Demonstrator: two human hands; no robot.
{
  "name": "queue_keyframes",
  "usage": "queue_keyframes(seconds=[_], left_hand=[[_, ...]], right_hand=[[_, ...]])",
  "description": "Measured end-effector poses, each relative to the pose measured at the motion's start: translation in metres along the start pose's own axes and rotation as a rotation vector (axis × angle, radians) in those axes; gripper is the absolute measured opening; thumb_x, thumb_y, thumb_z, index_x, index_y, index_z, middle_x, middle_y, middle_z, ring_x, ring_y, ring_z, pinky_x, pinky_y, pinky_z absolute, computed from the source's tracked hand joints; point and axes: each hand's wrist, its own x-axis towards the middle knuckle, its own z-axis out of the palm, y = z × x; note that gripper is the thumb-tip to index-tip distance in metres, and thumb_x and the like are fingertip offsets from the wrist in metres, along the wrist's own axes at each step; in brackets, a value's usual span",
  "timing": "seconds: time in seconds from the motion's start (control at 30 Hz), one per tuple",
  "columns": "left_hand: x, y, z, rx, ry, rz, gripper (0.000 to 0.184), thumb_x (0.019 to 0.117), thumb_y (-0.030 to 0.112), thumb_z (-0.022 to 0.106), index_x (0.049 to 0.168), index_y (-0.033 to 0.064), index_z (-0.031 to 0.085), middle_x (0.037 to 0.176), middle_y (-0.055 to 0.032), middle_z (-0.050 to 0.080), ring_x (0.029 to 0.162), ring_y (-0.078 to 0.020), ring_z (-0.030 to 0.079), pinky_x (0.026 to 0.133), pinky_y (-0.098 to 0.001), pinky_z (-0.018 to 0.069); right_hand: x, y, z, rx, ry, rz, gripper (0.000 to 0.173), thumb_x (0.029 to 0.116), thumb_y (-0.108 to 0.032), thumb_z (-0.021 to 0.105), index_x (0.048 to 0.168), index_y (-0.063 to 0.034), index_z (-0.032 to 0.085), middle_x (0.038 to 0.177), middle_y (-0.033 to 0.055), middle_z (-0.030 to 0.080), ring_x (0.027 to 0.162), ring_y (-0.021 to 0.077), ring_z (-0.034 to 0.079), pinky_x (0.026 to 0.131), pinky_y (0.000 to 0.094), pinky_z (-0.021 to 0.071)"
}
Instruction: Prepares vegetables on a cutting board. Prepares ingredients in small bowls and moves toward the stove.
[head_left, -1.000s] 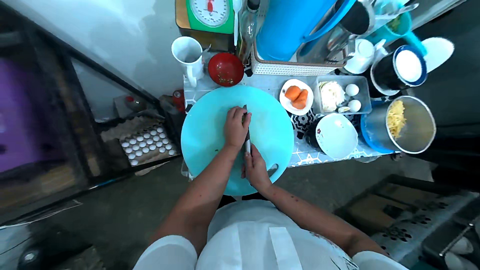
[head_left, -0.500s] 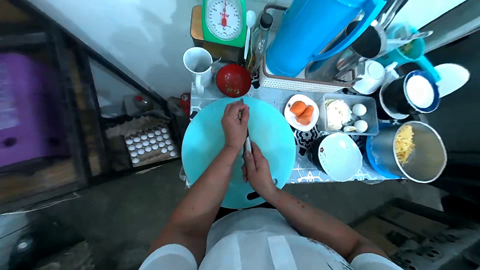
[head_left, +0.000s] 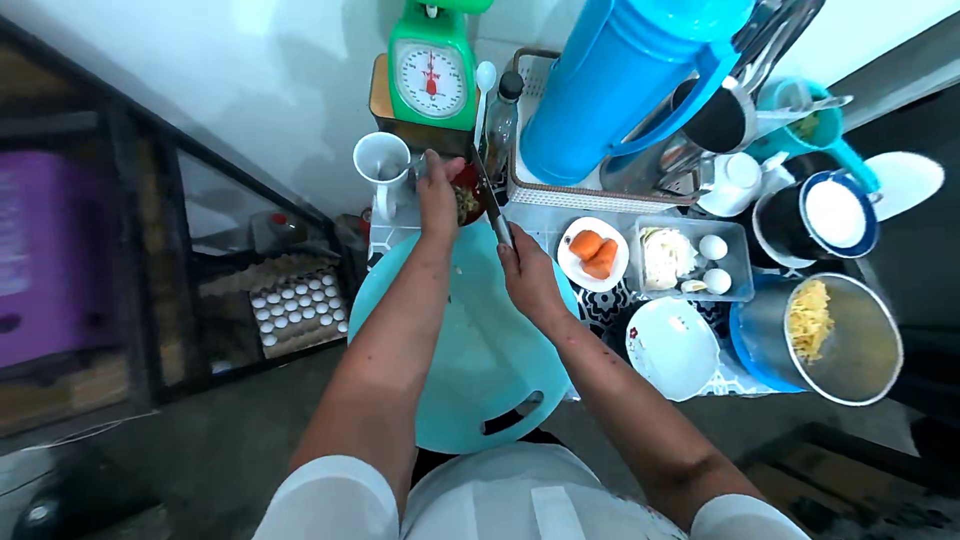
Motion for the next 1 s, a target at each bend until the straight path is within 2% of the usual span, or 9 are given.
queue_keyframes(seconds=[0.17, 0.3, 0.4, 0.6, 0.7, 0.8, 0.83, 0.9, 1.0], left_hand=[[0.006, 0.0, -0.008, -0.313, -0.042, -0.039, 0.067, 0.113, 0.038, 0.01, 0.138, -0.0042, 0.056, 0.138, -0.0149, 0.062, 0.129, -0.018, 0.058, 0.109, -0.034, 0.0432], [0.005, -0.007, -0.011, -0.245, -0.126, 0.037, 0.063, 0.113, 0.038, 0.013, 0.149, -0.0003, 0.048, 0.152, -0.0129, 0.052, 0.139, -0.0172, 0.049, 0.116, -0.033, 0.0358], [0.002, -0.008, -0.01, -0.271, -0.156, 0.031, 0.063, 0.1127, 0.041, 0.012, 0.153, 0.0045, 0.044, 0.156, -0.0083, 0.049, 0.145, -0.0166, 0.043, 0.119, -0.0349, 0.0335], [0.0, -0.004, -0.012, -0.385, -0.105, 0.008, 0.058, 0.1131, 0.04, 0.021, 0.158, 0.006, 0.034, 0.164, -0.009, 0.035, 0.152, -0.0177, 0.032, 0.123, -0.0362, 0.0278], [0.0, -0.004, -0.013, -0.38, -0.138, 0.032, 0.057, 0.1127, 0.04, 0.027, 0.16, 0.0084, 0.03, 0.167, -0.0106, 0.029, 0.154, -0.0203, 0.029, 0.125, -0.038, 0.0263], [0.001, -0.003, -0.015, -0.32, -0.184, 0.061, 0.059, 0.1124, 0.042, 0.025, 0.161, 0.0096, 0.031, 0.167, -0.0095, 0.029, 0.154, -0.019, 0.028, 0.125, -0.0374, 0.0256], [0.001, -0.003, -0.015, -0.3, -0.191, 0.073, 0.058, 0.1126, 0.042, 0.024, 0.16, 0.009, 0.033, 0.167, -0.009, 0.031, 0.154, -0.0185, 0.029, 0.125, -0.0369, 0.0256], [0.006, -0.004, -0.015, -0.258, -0.182, 0.101, 0.059, 0.1123, 0.043, 0.022, 0.159, 0.0098, 0.036, 0.166, -0.0068, 0.034, 0.153, -0.0173, 0.031, 0.124, -0.0373, 0.0257], [0.013, -0.004, -0.011, -0.249, -0.126, 0.119, 0.059, 0.1124, 0.042, 0.021, 0.157, 0.0083, 0.038, 0.163, -0.0086, 0.039, 0.15, -0.0179, 0.035, 0.122, -0.0371, 0.0294]], right_hand=[[0.002, 0.009, 0.004, 0.099, -0.034, -0.006, 0.045, 0.1103, -0.021, 0.046, 0.151, -0.003, 0.046, 0.118, 0.0207, 0.064, 0.079, 0.0278, 0.067, 0.072, 0.0467, 0.0583], [0.0, 0.007, 0.009, 0.111, -0.014, -0.018, 0.045, 0.1098, -0.02, 0.048, 0.152, -0.0049, 0.046, 0.122, 0.0194, 0.063, 0.083, 0.0269, 0.067, 0.076, 0.0449, 0.058], [-0.004, 0.008, 0.013, 0.164, -0.034, -0.067, 0.044, 0.1095, -0.019, 0.048, 0.15, -0.0036, 0.047, 0.113, 0.0184, 0.065, 0.071, 0.0226, 0.064, 0.065, 0.0395, 0.0574], [-0.005, 0.011, 0.02, 0.07, -0.038, 0.003, 0.041, 0.1098, -0.018, 0.048, 0.146, 0.0, 0.05, 0.124, 0.0225, 0.065, 0.097, 0.0316, 0.069, 0.087, 0.0477, 0.0567], [-0.004, 0.012, 0.02, 0.104, -0.009, -0.023, 0.041, 0.1102, -0.019, 0.047, 0.146, -0.0014, 0.05, 0.112, 0.0197, 0.067, 0.076, 0.0257, 0.066, 0.068, 0.0428, 0.0578], [-0.004, 0.013, 0.02, 0.072, -0.021, -0.036, 0.04, 0.1101, -0.019, 0.048, 0.146, -0.0012, 0.051, 0.114, 0.0209, 0.068, 0.085, 0.0289, 0.068, 0.078, 0.0459, 0.0579], [-0.004, 0.013, 0.019, 0.086, -0.011, -0.009, 0.04, 0.1102, -0.019, 0.047, 0.146, -0.0012, 0.051, 0.111, 0.0209, 0.068, 0.079, 0.0286, 0.068, 0.073, 0.0458, 0.0582], [-0.009, 0.011, 0.017, 0.216, -0.014, 0.052, 0.04, 0.1113, -0.021, 0.044, 0.146, -0.004, 0.05, 0.099, 0.0158, 0.067, 0.061, 0.0218, 0.062, 0.057, 0.0387, 0.0569], [-0.027, 0.002, 0.015, 0.533, -0.108, 0.118, 0.04, 0.1128, -0.025, 0.038, 0.147, -0.0071, 0.047, 0.098, 0.0096, 0.067, 0.053, 0.0122, 0.058, 0.05, 0.0265, 0.0539]])
